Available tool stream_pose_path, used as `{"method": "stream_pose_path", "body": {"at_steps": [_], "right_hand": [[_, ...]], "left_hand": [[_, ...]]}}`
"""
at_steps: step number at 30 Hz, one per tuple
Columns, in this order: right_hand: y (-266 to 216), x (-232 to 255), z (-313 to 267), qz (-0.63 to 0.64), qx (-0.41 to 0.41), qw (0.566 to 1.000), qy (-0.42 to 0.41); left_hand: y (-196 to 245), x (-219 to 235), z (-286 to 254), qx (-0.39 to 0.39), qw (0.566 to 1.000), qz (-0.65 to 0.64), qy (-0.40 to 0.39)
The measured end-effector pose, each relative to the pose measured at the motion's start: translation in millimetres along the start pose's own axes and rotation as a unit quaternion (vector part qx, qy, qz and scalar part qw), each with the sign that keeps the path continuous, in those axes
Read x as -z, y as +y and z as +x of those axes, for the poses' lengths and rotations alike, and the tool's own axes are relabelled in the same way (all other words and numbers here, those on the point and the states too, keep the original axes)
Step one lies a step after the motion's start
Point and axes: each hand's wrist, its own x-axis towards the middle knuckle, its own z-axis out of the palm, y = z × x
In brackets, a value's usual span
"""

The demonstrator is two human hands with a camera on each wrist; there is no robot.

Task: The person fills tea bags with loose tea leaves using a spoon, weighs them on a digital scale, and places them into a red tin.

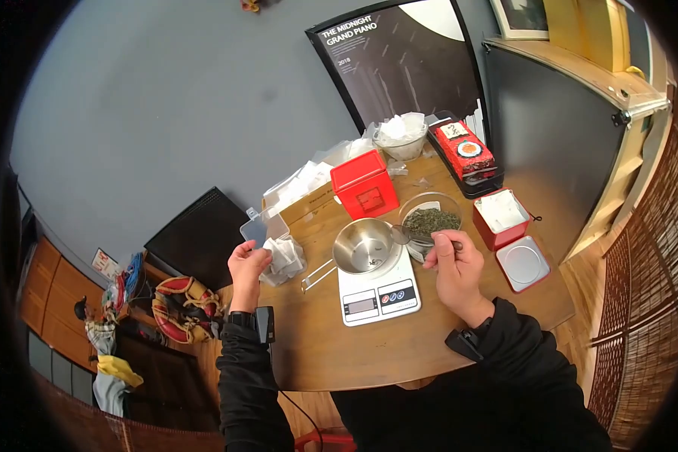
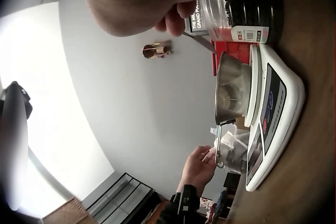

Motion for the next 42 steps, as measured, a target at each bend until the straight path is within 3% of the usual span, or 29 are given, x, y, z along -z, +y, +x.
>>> {"method": "stream_pose_path", "body": {"at_steps": [1, 5, 7, 9, 11, 15, 17, 18, 21, 24, 25, 27, 31, 33, 35, 40, 42], "right_hand": [[1, 0, 1, 0.005, -0.002, 1.0, -0.001], [-1, -2, 0, 0.01, -0.011, 1.0, -0.006], [0, -2, -1, 0.02, -0.017, 1.0, -0.004], [1, 0, -1, 0.028, -0.024, 0.999, -0.002], [1, 0, 0, 0.029, -0.02, 0.999, -0.005], [0, 2, 1, 0.024, -0.007, 1.0, -0.005], [1, 3, 1, 0.024, -0.003, 1.0, -0.005], [1, 4, 1, 0.024, -0.004, 1.0, -0.003], [-2, 5, 1, 0.028, -0.011, 1.0, 0.0], [-3, 6, 1, 0.019, -0.011, 1.0, -0.002], [-4, 5, 1, 0.021, -0.016, 1.0, -0.003], [-6, 4, 0, 0.023, -0.02, 1.0, -0.005], [-6, 5, 1, 0.028, -0.02, 0.999, -0.003], [-5, 6, 1, 0.027, -0.021, 0.999, 0.0], [-5, 6, 1, 0.026, -0.027, 0.999, 0.0], [-6, 4, 0, 0.032, -0.025, 0.999, 0.0], [-6, 4, 0, 0.035, -0.024, 0.999, 0.0]], "left_hand": [[-3, 2, 4, -0.032, 0.996, 0.081, -0.029], [-2, 0, 8, -0.012, 0.977, 0.201, -0.071], [0, -6, 4, -0.06, 0.927, 0.361, -0.078], [6, -14, -5, -0.062, 0.919, 0.382, -0.074], [5, -20, -7, -0.123, 0.869, 0.474, -0.072], [-11, -23, -2, -0.166, 0.842, 0.509, -0.067], [-16, -24, 0, -0.251, 0.797, 0.549, -0.035], [-15, -23, 0, -0.251, 0.796, 0.55, -0.037], [2, -25, -7, -0.265, 0.809, 0.525, -0.003], [19, -26, -11, -0.174, 0.913, 0.365, 0.06], [13, -21, -3, -0.173, 0.912, 0.366, 0.059], [7, -16, 7, -0.084, 0.991, 0.1, 0.027], [1, -22, 6, 0.022, 0.997, -0.054, 0.052], [-11, -18, 7, 0.027, 0.998, -0.041, 0.042], [-18, -16, 8, 0.013, 0.995, 0.1, -0.009], [-20, -13, 8, -0.007, 0.98, 0.189, -0.055], [-27, -9, 17, -0.006, 0.97, 0.216, -0.107]]}}
